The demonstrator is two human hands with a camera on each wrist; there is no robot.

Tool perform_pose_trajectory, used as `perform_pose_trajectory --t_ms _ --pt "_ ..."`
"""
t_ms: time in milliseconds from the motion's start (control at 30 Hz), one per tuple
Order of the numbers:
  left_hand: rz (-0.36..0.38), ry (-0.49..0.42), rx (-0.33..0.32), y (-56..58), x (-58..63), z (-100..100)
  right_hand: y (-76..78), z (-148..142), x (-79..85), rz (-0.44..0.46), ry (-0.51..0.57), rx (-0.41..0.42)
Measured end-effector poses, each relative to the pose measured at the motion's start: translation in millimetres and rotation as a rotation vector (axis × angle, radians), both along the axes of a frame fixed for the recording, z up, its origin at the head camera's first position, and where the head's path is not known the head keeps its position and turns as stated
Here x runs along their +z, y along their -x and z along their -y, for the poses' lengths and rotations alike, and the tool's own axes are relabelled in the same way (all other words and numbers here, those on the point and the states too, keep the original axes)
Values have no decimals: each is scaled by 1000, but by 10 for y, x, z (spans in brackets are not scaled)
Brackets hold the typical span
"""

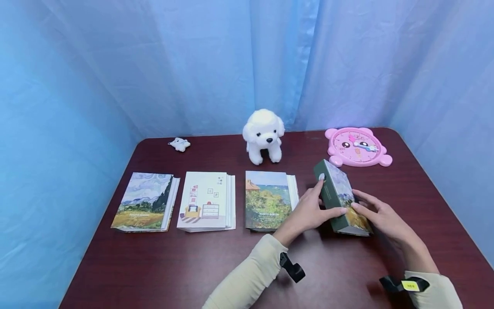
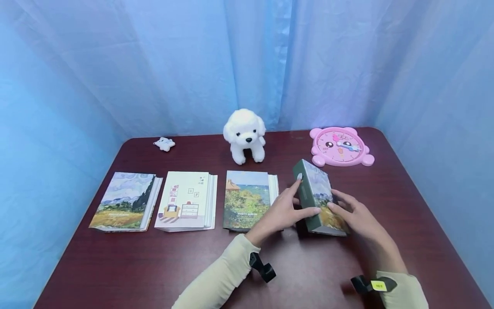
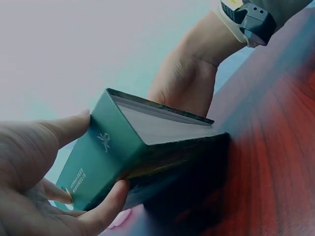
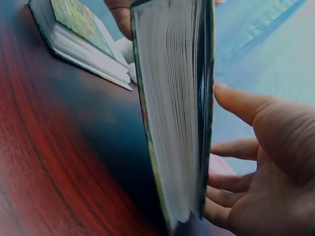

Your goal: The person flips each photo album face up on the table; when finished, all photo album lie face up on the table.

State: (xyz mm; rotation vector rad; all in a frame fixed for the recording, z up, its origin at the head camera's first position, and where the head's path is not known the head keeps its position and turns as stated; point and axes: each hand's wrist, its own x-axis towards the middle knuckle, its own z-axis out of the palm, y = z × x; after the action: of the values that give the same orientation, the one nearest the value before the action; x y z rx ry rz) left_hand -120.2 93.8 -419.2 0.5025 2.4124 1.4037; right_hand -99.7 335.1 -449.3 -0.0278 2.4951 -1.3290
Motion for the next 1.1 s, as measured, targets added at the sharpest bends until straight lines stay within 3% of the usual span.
perform_pose_trajectory --t_ms 200,467,733,1100 --pt "62 8 2 1 -105 -47 33 -39 -23 4 -109 -16" --pt "35 32 53 -14 -252 -181 60 -54 -38 -29 -207 -14" --pt "102 63 108 -18 -297 -250 29 -50 -37 -46 -314 -38" --pt "127 66 77 36 -330 -250 26 -45 -35 -80 -364 -42"
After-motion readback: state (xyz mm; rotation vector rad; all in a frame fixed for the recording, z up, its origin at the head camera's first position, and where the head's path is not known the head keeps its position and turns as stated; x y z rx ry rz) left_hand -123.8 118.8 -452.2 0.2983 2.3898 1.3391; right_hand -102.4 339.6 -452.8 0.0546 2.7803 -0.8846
